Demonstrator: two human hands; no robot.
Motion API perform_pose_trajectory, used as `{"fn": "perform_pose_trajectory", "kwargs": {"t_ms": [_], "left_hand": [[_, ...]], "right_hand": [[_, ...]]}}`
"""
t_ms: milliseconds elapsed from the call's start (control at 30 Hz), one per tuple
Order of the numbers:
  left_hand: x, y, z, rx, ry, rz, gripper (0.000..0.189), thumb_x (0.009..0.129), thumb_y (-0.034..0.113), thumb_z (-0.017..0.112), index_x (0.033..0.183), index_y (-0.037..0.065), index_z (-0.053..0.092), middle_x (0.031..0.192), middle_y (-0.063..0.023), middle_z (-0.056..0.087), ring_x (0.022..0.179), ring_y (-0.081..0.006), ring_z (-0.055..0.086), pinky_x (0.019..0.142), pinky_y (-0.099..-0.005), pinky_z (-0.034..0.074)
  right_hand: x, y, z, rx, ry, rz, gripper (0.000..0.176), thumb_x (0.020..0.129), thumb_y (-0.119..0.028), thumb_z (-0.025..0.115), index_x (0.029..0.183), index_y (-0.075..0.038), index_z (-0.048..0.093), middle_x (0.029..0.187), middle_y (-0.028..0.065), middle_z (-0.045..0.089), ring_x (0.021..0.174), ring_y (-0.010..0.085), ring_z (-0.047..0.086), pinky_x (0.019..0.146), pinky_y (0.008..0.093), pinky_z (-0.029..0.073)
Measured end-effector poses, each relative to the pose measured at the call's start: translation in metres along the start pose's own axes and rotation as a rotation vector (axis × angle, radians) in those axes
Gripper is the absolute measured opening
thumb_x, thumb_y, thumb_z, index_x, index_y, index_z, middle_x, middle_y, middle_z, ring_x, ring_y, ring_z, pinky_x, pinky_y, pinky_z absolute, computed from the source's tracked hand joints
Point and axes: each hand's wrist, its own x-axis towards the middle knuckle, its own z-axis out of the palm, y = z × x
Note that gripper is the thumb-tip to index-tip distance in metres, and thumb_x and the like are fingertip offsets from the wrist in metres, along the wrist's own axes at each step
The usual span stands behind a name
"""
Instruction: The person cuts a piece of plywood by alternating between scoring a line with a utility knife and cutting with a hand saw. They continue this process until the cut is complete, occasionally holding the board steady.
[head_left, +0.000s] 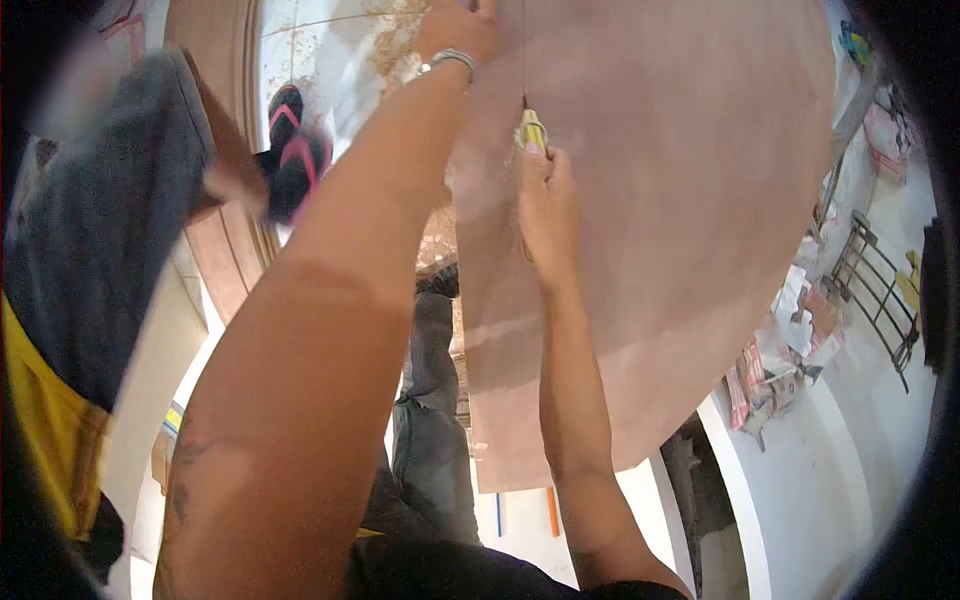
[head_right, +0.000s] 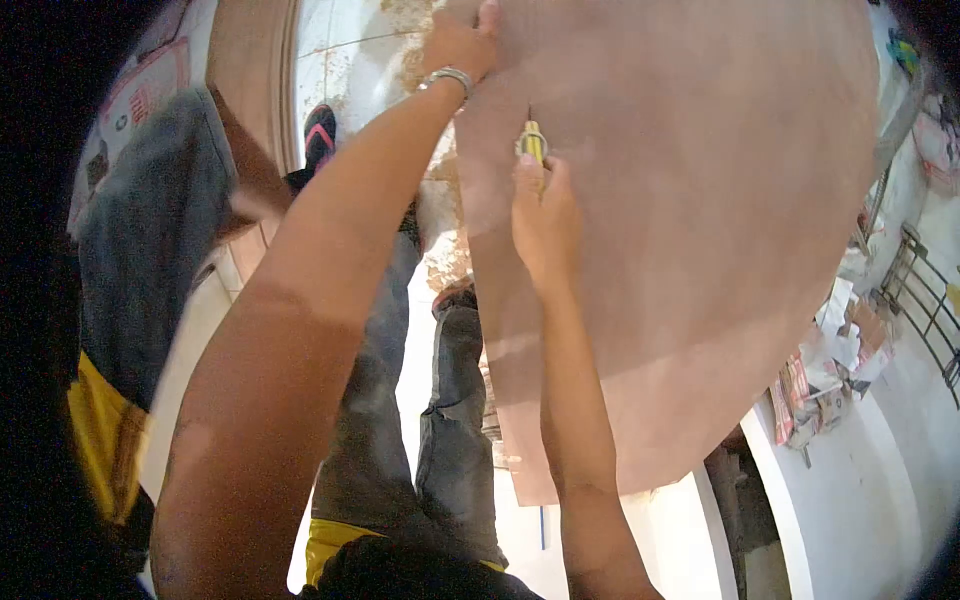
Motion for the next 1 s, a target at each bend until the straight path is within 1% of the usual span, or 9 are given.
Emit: {"fn": "perform_pose_trajectory", "kwargs": {"t_ms": [100, 167, 233, 367, 567, 700, 933, 967, 1000], "left_hand": [[-0.01, 0.011, -0.006, -0.051, 0.044, 0.066, 0.062, 0.097, 0.053, 0.046, 0.116, -0.004, 0.063, 0.113, -0.0286, 0.065, 0.109, -0.0418, 0.062, 0.095, -0.0456, 0.048], [-0.008, 0.008, -0.003, -0.031, 0.085, 0.013, 0.068, 0.094, 0.057, 0.047, 0.118, -0.006, 0.058, 0.11, -0.0314, 0.065, 0.107, -0.0433, 0.063, 0.094, -0.0461, 0.049], [0.001, -0.002, 0.008, 0.039, 0.064, -0.089, 0.088, 0.087, 0.064, 0.052, 0.127, -0.013, 0.042, 0.111, -0.0368, 0.062, 0.107, -0.0459, 0.063, 0.094, -0.0469, 0.05], [0.005, 0.001, 0.006, 0.052, 0.06, -0.12, 0.087, 0.088, 0.065, 0.05, 0.126, -0.013, 0.044, 0.108, -0.035, 0.064, 0.104, -0.0446, 0.065, 0.092, -0.0464, 0.051], [0.002, -0.004, 0.011, 0.09, 0.028, -0.125, 0.087, 0.089, 0.068, 0.046, 0.121, -0.013, 0.049, 0.103, -0.0319, 0.067, 0.099, -0.0431, 0.067, 0.089, -0.0468, 0.053], [0.007, -0.005, 0.009, 0.057, -0.004, -0.086, 0.083, 0.091, 0.068, 0.043, 0.121, -0.01, 0.05, 0.1, -0.032, 0.067, 0.098, -0.0438, 0.067, 0.086, -0.0487, 0.052], [0.005, -0.03, -0.009, 0.008, -0.14, -0.028, 0.061, 0.101, 0.052, 0.035, 0.132, 0.002, 0.049, 0.107, -0.0289, 0.066, 0.101, -0.0471, 0.064, 0.084, -0.0533, 0.052], [0.031, -0.111, 0.028, 0.407, -0.234, 0.418, 0.051, 0.101, 0.044, 0.039, 0.135, 0.007, 0.049, 0.116, -0.0263, 0.064, 0.103, -0.0451, 0.064, 0.086, -0.0536, 0.052], [0.03, -0.169, 0.047, 0.418, -0.423, 0.514, 0.047, 0.099, 0.034, 0.045, 0.138, 0.007, 0.047, 0.122, -0.0236, 0.062, 0.104, -0.0421, 0.065, 0.089, -0.0547, 0.051]], "right_hand": [[-0.013, 0.02, -0.001, -0.022, -0.064, -0.002, 0.04, 0.103, -0.037, 0.042, 0.115, 0.0, 0.053, 0.096, 0.0274, 0.064, 0.092, 0.0465, 0.062, 0.078, 0.0497, 0.046], [-0.043, 0.034, -0.007, 0.092, -0.029, -0.061, 0.038, 0.104, -0.034, 0.043, 0.114, 0.0, 0.054, 0.089, 0.0164, 0.06, 0.083, 0.0263, 0.057, 0.077, 0.0386, 0.045], [-0.091, 0.031, -0.028, 0.171, -0.067, 0.124, 0.037, 0.104, -0.033, 0.043, 0.113, 0.001, 0.054, 0.085, 0.0115, 0.056, 0.08, 0.0207, 0.053, 0.075, 0.0364, 0.044], [-0.177, 0.016, -0.091, 0.02, -0.185, 0.427, 0.041, 0.103, -0.034, 0.044, 0.117, 0.002, 0.057, 0.089, 0.011, 0.054, 0.084, 0.0155, 0.051, 0.075, 0.0343, 0.043], [-0.045, 0.035, -0.005, -0.02, -0.06, 0.064, 0.045, 0.102, -0.032, 0.045, 0.125, 0.006, 0.053, 0.112, 0.0282, 0.063, 0.106, 0.0405, 0.061, 0.09, 0.0451, 0.046], [0.046, 0.009, 0.032, 0.018, 0.052, -0.045, 0.044, 0.102, -0.034, 0.044, 0.116, 0.006, 0.055, 0.103, 0.0297, 0.063, 0.098, 0.0447, 0.061, 0.085, 0.0461, 0.046], [0.042, 0.004, 0.039, -0.011, 0.147, 0.063, 0.045, 0.096, -0.036, 0.052, 0.118, 0.003, 0.058, 0.112, 0.0304, 0.063, 0.105, 0.0486, 0.06, 0.087, 0.0528, 0.047], [0.044, 0.015, 0.045, -0.105, 0.188, 0.037, 0.046, 0.095, -0.037, 0.052, 0.119, 0.002, 0.058, 0.111, 0.0284, 0.064, 0.105, 0.0469, 0.06, 0.088, 0.0509, 0.047], [0.049, 0.024, 0.052, -0.191, 0.231, 0.017, 0.046, 0.095, -0.038, 0.052, 0.119, 0.001, 0.058, 0.109, 0.0263, 0.066, 0.104, 0.0453, 0.061, 0.088, 0.049, 0.047]]}}
